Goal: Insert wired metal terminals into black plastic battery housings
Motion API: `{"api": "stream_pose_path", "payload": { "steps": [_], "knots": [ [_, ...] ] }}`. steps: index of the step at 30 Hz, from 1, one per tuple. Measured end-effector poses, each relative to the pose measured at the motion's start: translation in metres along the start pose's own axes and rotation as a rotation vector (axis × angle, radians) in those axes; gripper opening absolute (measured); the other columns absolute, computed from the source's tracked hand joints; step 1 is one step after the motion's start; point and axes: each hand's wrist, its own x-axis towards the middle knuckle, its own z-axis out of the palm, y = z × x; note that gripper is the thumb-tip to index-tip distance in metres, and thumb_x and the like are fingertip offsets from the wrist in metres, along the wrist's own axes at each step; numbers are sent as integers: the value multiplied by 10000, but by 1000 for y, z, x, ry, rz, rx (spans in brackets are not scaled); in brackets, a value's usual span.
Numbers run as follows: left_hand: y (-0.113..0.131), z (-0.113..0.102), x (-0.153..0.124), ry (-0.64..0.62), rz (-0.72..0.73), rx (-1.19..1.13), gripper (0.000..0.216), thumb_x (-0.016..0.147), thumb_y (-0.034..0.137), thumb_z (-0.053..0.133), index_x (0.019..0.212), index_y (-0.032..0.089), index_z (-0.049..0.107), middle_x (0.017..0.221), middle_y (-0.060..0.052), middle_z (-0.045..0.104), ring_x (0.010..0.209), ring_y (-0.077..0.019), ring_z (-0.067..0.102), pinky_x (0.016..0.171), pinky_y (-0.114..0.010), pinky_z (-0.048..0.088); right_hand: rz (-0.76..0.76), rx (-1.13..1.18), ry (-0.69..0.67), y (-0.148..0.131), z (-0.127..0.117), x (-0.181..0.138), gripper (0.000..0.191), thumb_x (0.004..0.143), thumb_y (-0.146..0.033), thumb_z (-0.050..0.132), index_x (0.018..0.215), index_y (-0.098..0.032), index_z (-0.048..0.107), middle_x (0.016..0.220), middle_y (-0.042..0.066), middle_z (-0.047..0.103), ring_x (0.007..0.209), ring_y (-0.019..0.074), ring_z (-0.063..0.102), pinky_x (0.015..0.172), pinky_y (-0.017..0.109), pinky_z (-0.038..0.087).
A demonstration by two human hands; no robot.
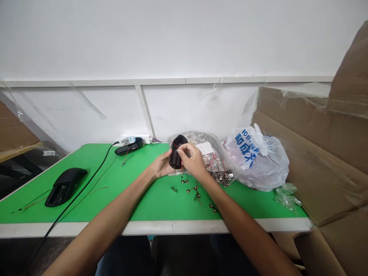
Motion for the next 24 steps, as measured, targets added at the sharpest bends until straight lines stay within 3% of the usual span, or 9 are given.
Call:
{"api": "stream_pose_path", "payload": {
  "steps": [4,9,12,24],
  "knots": [
    [0,-1,-1,2,3,17,335,883,390,836,1027,104,740,869,-136,797,859,-274,779,861,-381,576,-3,3,-7,0,-1,1,250,917,-484,686,871,-241,651,858,31,671,751,198,640,653,327,548],
    [6,-2,-6,-32,-6,85,505,722,358,968,1096,125,721,980,-135,803,1015,-311,775,983,-433,566,-191,-54,2,-8,-1,1,153,960,-386,666,878,-258,687,941,48,721,953,237,683,904,428,570],
    [15,0,-12,-35,-18,143,587,659,298,998,1147,138,714,1034,-133,800,1065,-319,767,1023,-446,555,-256,-50,-16,-14,0,0,97,966,-347,678,904,-278,708,973,47,747,1021,251,690,976,479,566],
    [36,4,-26,-67,-17,383,704,567,417,1051,1103,113,710,919,-113,792,880,-246,768,825,-340,617,-308,-28,-50,-17,4,-7,65,987,-290,688,966,-305,747,1011,44,774,1111,260,712,1008,506,589]
  ]
}}
